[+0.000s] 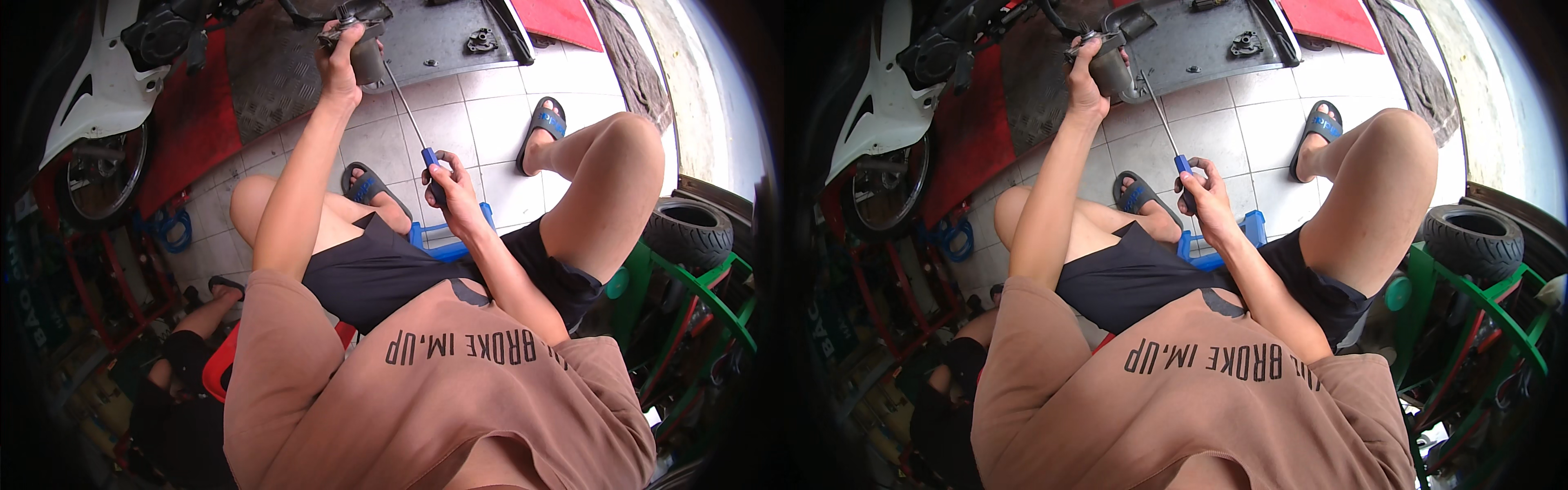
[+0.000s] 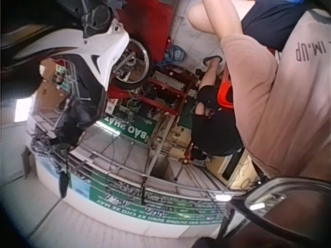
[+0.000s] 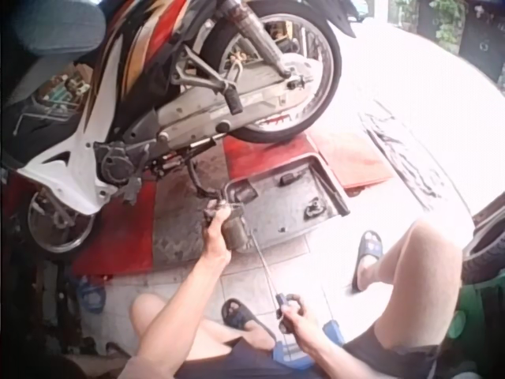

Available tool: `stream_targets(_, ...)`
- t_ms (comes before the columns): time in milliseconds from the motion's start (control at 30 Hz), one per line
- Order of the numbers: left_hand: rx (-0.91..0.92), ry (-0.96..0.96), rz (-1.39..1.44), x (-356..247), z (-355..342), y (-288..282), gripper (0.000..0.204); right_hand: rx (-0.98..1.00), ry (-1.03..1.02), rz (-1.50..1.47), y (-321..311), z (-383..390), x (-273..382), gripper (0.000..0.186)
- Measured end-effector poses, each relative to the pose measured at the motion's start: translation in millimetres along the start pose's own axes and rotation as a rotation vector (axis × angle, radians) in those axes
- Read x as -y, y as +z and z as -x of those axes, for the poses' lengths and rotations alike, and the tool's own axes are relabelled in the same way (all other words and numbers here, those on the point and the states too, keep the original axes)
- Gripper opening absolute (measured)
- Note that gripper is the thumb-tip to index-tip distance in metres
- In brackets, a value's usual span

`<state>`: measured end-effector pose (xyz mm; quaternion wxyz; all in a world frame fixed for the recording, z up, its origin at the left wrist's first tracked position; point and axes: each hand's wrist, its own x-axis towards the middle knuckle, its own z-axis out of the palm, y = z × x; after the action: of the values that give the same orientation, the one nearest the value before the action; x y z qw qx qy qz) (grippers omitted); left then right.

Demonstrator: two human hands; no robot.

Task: The person uses a screwdriver to pry open a starter motor, removes internal components, and places them in a metal tray.

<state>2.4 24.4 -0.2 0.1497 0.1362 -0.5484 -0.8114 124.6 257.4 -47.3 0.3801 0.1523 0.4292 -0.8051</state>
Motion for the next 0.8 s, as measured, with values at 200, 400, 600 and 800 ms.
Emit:
stream_targets(200,-0.138,-0.101,0.017,4,-15,-13,0.033,0.080,-0.073,0.098,6,3,3,0.034)
stream_targets(400,-0.132,-0.148,0.147,-7,-10,-12,0.037,0.004,-0.090,0.185,3,1,5,0.036)
stream_targets(600,-0.125,-0.190,0.254,-16,-1,2,0.036,0.018,-0.133,0.216,1,0,3,0.037)
stream_targets(800,-0.162,-0.268,0.377,-12,0,-2,0.035,0.002,-0.139,0.229,2,1,2,0.039)
